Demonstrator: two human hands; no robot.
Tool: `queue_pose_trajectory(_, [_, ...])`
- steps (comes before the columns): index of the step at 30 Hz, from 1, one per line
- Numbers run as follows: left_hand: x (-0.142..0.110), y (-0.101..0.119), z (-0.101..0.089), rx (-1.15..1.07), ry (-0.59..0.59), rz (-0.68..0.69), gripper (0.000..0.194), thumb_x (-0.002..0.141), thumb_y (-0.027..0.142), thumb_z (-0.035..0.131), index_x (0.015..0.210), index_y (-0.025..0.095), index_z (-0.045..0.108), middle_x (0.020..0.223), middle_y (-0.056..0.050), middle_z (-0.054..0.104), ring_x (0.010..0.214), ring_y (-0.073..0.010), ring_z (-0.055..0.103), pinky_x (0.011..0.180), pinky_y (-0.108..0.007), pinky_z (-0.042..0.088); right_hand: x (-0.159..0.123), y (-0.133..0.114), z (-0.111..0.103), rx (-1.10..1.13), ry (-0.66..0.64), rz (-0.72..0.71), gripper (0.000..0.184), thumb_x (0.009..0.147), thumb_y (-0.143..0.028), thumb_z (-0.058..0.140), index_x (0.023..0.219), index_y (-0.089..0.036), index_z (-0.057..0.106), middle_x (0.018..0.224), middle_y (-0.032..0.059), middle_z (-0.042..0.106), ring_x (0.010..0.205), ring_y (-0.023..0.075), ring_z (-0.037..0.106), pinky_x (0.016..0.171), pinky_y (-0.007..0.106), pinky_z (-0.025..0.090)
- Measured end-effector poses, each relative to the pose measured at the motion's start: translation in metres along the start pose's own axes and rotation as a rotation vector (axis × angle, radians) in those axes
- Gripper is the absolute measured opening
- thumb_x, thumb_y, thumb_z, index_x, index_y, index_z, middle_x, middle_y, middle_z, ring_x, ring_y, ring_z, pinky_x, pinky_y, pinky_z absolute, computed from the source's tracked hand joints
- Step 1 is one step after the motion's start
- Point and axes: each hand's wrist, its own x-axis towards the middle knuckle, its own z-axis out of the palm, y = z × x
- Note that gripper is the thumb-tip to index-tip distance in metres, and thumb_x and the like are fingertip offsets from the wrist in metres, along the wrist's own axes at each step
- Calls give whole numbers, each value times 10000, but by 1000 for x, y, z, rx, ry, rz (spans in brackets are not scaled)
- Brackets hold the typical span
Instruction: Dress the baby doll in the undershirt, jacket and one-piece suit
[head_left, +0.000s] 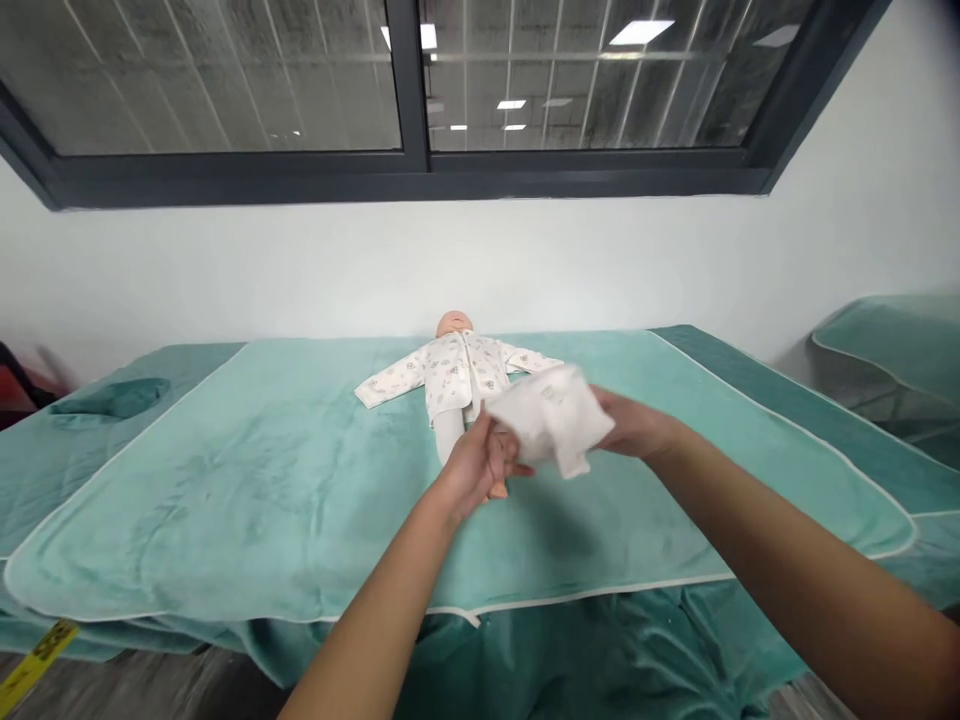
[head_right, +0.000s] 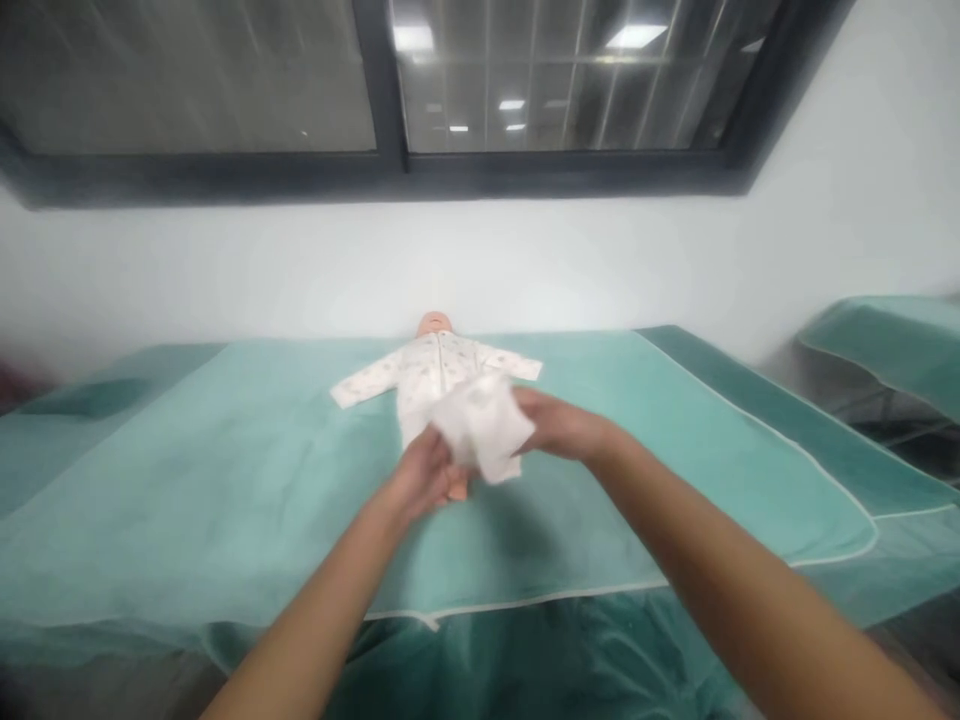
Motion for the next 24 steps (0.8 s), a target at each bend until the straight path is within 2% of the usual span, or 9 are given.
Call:
queue_pose_trajectory(4, [-5, 17, 6, -244, -23, -47, 751, 811, 779, 440, 1081, 127, 698, 931, -122, 732, 742, -205, 676, 683, -316, 561, -7, 11, 55, -176, -446, 77, 112, 630, -166, 628, 716, -183, 698, 776, 24, 716, 777, 217, 662, 735, 352, 538])
queue_pose_trajectory(7, [-11, 29, -3, -250, 145, 16, 511, 841, 565, 604, 1094, 129, 686, 871, -90, 740, 680, -186, 673, 689, -308, 565, -18, 47, 86, -278, -513, 86, 235, 610, -60, 530, 708, -191, 699, 719, -5, 703, 700, 187, 644, 678, 301, 518])
queue_pose_trajectory(11, [-23, 37, -19, -203, 279, 143, 328, 797, 348, 694, 1058, 151, 676, 796, -54, 736, 678, -195, 693, 723, -321, 575, -24, 73, 93, -359, -447, 68, 271, 604, -40, 599, 774, -209, 725, 780, -4, 721, 686, 180, 646, 628, 277, 508])
queue_pose_trajectory(14, [-34, 42, -28, -144, 298, 221, 323, 755, 302, 714, 1031, 138, 680, 825, -65, 743, 733, -211, 708, 750, -330, 583, -12, 60, 79, -435, -363, -16, 160, 756, -195, 661, 897, -235, 724, 955, 20, 725, 831, 189, 667, 750, 311, 531])
queue_pose_trajectory(16, [-42, 47, -32, -50, 288, 244, 342, 720, 264, 736, 1026, 120, 686, 846, -84, 748, 749, -230, 711, 733, -340, 585, 3, 43, 68, -447, -183, -51, 171, 840, -314, 633, 986, -252, 698, 1075, 33, 699, 952, 197, 656, 842, 350, 528])
queue_pose_trajectory(18, [-51, 51, -34, 59, 204, 206, 334, 708, 257, 748, 999, 103, 697, 832, -104, 748, 727, -247, 709, 697, -351, 581, 20, 25, 60, -432, 51, -93, 273, 858, -388, 626, 1102, -271, 662, 1212, 46, 646, 1094, 215, 615, 907, 387, 516])
queue_pose_trajectory(20, [-61, 56, -34, 152, 10, 119, 336, 728, 298, 743, 990, 92, 703, 798, -126, 743, 694, -265, 706, 670, -370, 574, 36, 9, 56, -397, 218, -159, 405, 837, -421, 652, 1218, -288, 615, 1317, 54, 585, 1213, 238, 552, 955, 417, 499])
queue_pose_trajectory(22, [-70, 61, -32, 213, -207, 38, 371, 754, 354, 726, 1002, 80, 702, 786, -149, 738, 693, -286, 707, 670, -392, 569, 47, -5, 58, -363, 226, -220, 444, 821, -429, 672, 1237, -287, 606, 1336, 56, 570, 1252, 249, 524, 984, 432, 479])
queue_pose_trajectory(24, [-75, 65, -29, 231, -289, 35, 391, 772, 393, 718, 1003, 78, 700, 790, -151, 738, 699, -284, 708, 679, -388, 567, 51, -14, 63, -377, 171, -273, 311, 817, -434, 680, 1074, -259, 668, 1258, 54, 604, 1201, 243, 552, 981, 426, 469])
